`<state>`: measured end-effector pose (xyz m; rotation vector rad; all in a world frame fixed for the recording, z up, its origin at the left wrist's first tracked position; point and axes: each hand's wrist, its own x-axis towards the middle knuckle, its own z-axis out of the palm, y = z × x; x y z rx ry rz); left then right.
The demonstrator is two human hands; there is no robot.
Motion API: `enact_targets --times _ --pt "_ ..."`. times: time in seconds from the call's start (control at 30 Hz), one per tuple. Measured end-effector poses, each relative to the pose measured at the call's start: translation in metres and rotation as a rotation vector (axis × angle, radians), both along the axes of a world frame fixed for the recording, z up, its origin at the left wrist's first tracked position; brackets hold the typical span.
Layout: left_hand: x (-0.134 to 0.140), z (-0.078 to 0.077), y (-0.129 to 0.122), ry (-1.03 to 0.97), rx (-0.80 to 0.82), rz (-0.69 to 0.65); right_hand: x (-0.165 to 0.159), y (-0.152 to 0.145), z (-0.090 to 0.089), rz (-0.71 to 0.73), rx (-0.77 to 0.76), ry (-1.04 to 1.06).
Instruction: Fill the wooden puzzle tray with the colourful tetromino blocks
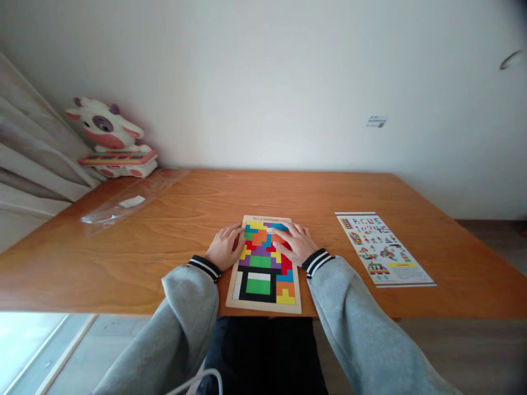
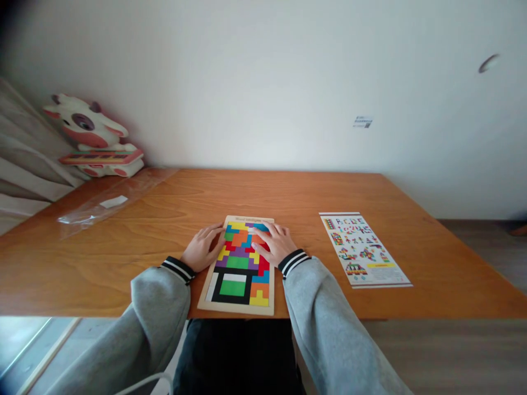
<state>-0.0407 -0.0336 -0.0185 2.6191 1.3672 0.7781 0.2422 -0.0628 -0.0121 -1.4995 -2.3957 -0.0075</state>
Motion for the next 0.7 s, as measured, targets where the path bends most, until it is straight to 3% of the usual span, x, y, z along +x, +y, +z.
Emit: enact_targets --times 0.4,0.7 --pt "0.006 -0.001 -0.008 0.006 0.021 0.03 0.0 0.001 -0.003 0.065 0.039 0.066" --pt "0.01 0.003 -0.017 -0.006 -0.003 0.054 0.0 0.008 -0.007 -0.004 -0.024 0.215"
